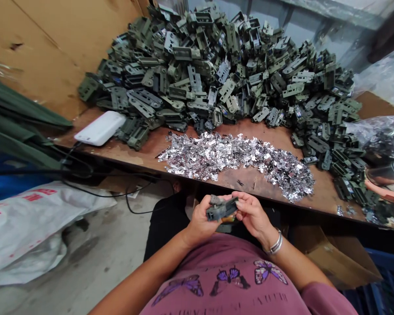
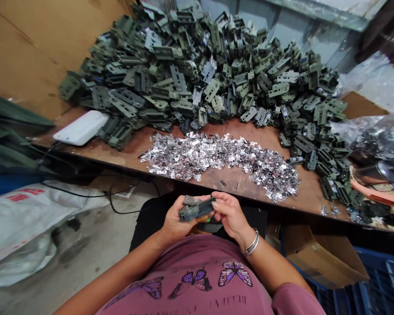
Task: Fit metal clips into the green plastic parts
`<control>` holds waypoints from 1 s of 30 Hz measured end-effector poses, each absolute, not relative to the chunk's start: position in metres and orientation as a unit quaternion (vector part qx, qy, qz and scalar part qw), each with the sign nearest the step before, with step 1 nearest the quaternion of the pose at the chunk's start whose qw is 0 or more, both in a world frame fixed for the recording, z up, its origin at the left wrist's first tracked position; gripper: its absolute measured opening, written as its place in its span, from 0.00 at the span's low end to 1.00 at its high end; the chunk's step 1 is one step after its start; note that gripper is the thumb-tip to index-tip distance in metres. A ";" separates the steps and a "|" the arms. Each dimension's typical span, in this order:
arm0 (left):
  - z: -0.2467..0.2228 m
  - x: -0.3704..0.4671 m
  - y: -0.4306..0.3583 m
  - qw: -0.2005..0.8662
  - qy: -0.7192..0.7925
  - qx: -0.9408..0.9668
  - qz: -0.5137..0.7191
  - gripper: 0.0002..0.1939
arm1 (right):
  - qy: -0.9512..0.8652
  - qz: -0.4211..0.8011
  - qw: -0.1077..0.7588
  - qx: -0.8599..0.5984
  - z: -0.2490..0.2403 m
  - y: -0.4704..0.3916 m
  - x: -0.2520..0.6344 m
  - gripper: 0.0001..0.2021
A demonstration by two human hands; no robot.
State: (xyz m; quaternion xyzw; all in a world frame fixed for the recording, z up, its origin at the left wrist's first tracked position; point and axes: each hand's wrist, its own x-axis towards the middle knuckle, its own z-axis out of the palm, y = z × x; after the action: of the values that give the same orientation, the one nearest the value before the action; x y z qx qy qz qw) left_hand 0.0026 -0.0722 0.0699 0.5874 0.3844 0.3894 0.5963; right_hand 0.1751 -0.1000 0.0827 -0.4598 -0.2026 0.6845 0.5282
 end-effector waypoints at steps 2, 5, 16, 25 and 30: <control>0.068 0.000 -0.073 0.621 0.382 0.568 0.382 0.21 | -0.166 0.722 0.522 -0.422 0.080 -0.100 0.176 0.22; 0.073 -0.008 -0.070 0.696 0.349 0.549 0.305 0.33 | -0.179 0.739 0.512 -0.400 0.078 -0.105 0.182 0.27; 0.103 0.016 -0.058 0.858 0.370 0.260 0.242 0.22 | -0.669 0.152 0.196 -0.700 0.103 -0.072 0.233 0.11; 0.106 0.021 -0.054 0.804 0.431 0.268 0.309 0.13 | -0.654 0.185 0.143 -0.720 0.096 -0.056 0.287 0.08; 0.108 0.027 -0.055 0.794 0.455 0.287 0.284 0.14 | -0.686 0.067 0.084 -0.719 0.093 -0.070 0.276 0.10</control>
State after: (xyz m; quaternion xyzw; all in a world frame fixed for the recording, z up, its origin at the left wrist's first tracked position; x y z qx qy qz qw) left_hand 0.0273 -0.0545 0.1084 0.2867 0.4549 0.2841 0.7938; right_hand 0.2756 -0.0699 0.0925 -0.7191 -0.6865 0.0674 0.0838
